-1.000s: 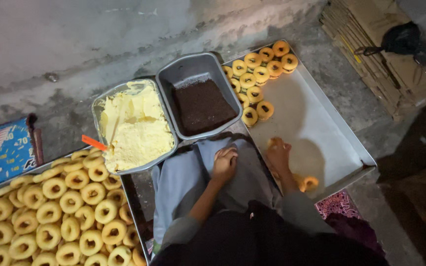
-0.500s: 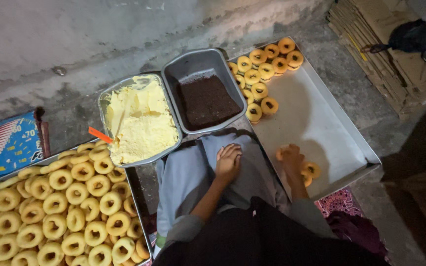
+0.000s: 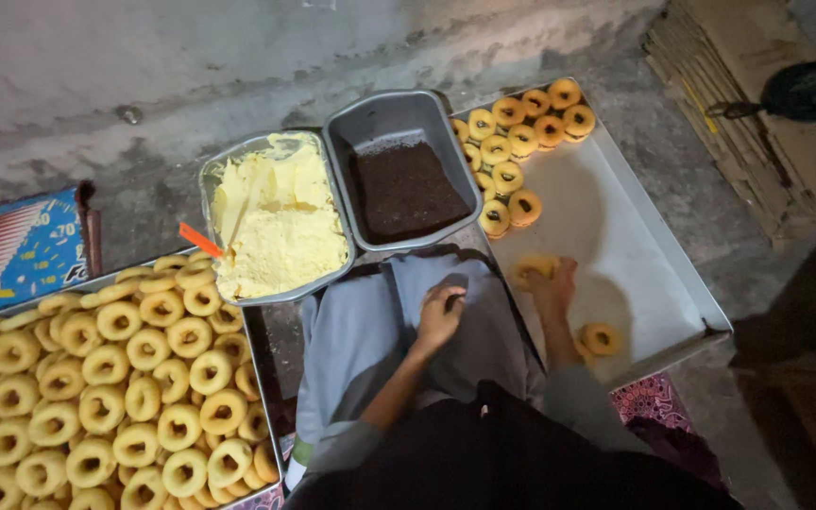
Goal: The person repeatedly picks donuts from a tray, dips them into a yellow creamy substance, then into a dark granular coating, and places them onto a second tray. The process is repeated continuously throughout the clip.
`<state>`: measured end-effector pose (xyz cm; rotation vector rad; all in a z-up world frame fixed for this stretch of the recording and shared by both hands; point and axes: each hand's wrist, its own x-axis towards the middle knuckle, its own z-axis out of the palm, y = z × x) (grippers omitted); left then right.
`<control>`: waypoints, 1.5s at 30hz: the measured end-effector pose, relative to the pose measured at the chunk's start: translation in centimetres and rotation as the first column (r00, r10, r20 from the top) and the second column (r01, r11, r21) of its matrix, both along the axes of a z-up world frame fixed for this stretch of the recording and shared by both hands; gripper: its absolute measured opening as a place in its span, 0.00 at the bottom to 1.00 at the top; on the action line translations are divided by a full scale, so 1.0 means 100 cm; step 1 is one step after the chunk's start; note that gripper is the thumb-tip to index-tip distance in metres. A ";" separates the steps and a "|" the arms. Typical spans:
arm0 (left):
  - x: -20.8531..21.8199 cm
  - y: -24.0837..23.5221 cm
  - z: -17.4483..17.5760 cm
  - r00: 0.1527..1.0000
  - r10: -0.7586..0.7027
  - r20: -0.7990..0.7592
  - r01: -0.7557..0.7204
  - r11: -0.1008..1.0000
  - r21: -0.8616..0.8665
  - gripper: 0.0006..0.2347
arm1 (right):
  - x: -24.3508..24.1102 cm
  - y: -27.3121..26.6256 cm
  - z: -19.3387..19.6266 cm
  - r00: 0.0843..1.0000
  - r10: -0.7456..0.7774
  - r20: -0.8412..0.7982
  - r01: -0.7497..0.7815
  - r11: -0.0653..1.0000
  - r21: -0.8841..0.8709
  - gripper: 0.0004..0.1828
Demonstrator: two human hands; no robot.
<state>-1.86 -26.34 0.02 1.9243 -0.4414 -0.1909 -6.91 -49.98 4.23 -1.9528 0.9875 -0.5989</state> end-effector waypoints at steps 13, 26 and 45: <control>0.011 0.072 0.026 0.803 -0.113 -0.585 -0.508 0.382 -0.772 0.18 | 0.033 0.227 0.113 0.606 0.795 -0.025 -0.709 0.526 -0.471 0.37; 0.014 0.209 0.106 0.730 -0.389 -0.562 -0.614 -0.013 -0.789 0.28 | 0.086 0.296 0.096 0.470 0.791 0.392 -0.882 0.402 0.246 0.20; 0.033 0.265 0.025 0.592 -0.094 -0.801 -0.798 -0.213 -0.565 0.26 | 0.181 0.343 0.050 0.070 0.993 -0.099 -0.843 0.005 -0.537 0.17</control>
